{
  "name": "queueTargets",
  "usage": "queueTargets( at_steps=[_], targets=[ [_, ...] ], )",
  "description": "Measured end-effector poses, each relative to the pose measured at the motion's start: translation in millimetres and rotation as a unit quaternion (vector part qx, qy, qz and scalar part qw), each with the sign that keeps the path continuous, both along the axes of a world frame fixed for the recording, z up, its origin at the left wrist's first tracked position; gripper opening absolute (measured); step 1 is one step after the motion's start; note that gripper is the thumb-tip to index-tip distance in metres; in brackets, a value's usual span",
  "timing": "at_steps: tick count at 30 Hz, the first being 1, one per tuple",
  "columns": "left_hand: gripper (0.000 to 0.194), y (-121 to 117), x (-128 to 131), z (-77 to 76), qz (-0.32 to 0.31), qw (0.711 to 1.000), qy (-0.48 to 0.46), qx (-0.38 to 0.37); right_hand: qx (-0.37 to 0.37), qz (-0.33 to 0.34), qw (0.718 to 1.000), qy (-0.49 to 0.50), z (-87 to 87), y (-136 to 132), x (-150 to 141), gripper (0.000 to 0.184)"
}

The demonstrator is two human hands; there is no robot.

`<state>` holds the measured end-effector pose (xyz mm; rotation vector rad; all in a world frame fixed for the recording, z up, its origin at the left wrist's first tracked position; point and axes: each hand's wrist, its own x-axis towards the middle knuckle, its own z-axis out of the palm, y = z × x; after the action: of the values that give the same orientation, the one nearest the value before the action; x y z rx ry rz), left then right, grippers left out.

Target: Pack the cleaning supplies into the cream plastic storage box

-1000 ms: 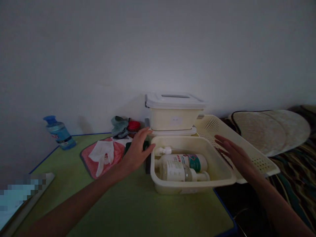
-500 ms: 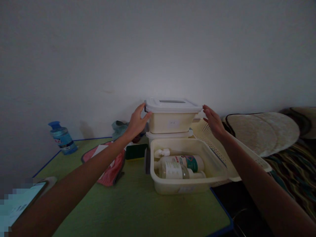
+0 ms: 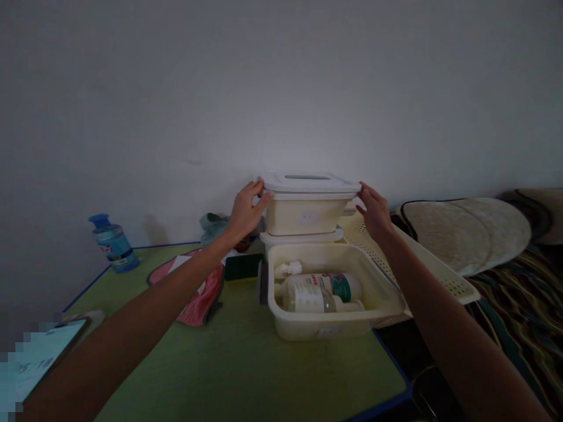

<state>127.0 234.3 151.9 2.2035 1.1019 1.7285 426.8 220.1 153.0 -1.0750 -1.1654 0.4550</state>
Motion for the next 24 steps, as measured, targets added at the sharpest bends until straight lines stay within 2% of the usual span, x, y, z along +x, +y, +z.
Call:
queueTargets(
  at_steps=[7,14,19,24],
  targets=[
    [0.060,-18,4,10.0,-0.017,0.999,-0.050,0.012,0.032,0.013,0.999,0.008,13.6,-12,-1,0.050],
    [0.054,-50,6,8.0,-0.042,0.993,-0.107,0.040,0.099,0.004,0.995,-0.017,21.2,-52,-8,0.042],
    [0.048,-84,6,-8.3,-0.033,0.989,-0.136,0.052,0.169,-0.036,0.985,0.003,11.0,-97,-19,0.036],
    [0.042,-113,4,-40.9,-0.035,0.987,-0.148,0.054,0.193,-0.048,0.979,0.042,-14.3,-141,-32,0.025]
  ],
)
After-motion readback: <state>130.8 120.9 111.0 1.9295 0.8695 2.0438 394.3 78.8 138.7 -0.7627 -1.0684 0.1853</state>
